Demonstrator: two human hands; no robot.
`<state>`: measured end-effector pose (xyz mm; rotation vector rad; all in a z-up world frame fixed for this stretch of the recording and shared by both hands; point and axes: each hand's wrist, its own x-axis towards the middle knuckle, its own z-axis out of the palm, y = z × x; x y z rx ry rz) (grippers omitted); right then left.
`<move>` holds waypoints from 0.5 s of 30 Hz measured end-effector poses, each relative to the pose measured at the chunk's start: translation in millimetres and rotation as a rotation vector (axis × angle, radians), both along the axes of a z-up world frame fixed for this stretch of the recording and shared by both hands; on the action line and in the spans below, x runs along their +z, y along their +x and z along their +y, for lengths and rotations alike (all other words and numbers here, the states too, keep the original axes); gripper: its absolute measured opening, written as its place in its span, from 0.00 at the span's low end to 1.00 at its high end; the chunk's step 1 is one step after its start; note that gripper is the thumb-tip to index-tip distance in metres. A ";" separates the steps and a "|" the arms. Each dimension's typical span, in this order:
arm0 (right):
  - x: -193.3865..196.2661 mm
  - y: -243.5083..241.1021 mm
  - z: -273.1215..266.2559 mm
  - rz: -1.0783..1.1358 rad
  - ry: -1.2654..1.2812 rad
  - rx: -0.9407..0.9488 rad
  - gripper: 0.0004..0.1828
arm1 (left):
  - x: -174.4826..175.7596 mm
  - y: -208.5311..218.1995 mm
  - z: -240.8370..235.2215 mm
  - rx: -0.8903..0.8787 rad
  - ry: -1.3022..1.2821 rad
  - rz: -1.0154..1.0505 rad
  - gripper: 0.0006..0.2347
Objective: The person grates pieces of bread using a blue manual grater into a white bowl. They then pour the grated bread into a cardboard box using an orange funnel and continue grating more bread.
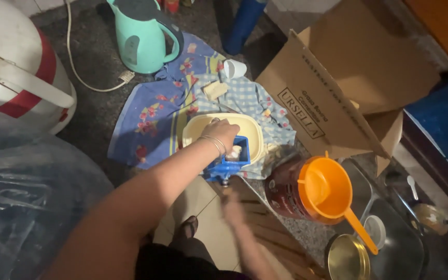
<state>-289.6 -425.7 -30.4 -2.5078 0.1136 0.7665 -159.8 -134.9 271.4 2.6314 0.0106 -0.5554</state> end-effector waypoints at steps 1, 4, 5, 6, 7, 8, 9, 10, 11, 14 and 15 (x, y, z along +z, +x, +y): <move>-60.5 -15.5 24.8 -0.290 0.346 0.629 0.17 | -1.1 2.3 -0.8 -0.006 0.024 -0.012 0.25; 125.8 -62.1 155.9 -0.008 0.671 0.733 0.13 | 4.3 -5.4 -3.9 -0.001 0.042 -0.018 0.23; 277.3 -66.1 155.1 0.520 0.589 0.181 0.25 | 8.7 -7.1 -3.6 0.016 0.035 -0.018 0.20; 317.1 -44.5 132.7 0.523 0.592 0.179 0.25 | 8.3 -5.0 -1.3 0.014 0.037 -0.015 0.20; 358.2 -26.3 106.9 0.385 0.493 0.099 0.20 | 7.5 -2.1 1.2 0.012 0.042 -0.003 0.21; 401.6 -14.9 74.9 0.246 0.388 0.013 0.19 | 5.9 1.4 -0.8 0.003 0.041 0.010 0.23; 372.8 1.4 40.4 0.249 0.385 0.003 0.19 | 2.2 1.7 -3.5 -0.006 0.037 0.014 0.23; 344.5 20.7 8.3 0.141 0.317 -0.053 0.25 | 0.8 4.3 -2.4 -0.012 0.045 0.030 0.23; 316.5 39.4 -23.9 0.034 0.249 -0.109 0.30 | -0.5 6.3 -1.2 -0.019 0.052 0.046 0.24; 215.6 9.8 4.5 0.128 0.239 -0.112 0.34 | -0.6 4.9 -4.0 -0.008 0.039 0.019 0.23; 102.1 -8.7 29.8 0.128 0.239 -0.114 0.34 | 1.5 4.1 -4.9 -0.010 0.039 0.019 0.23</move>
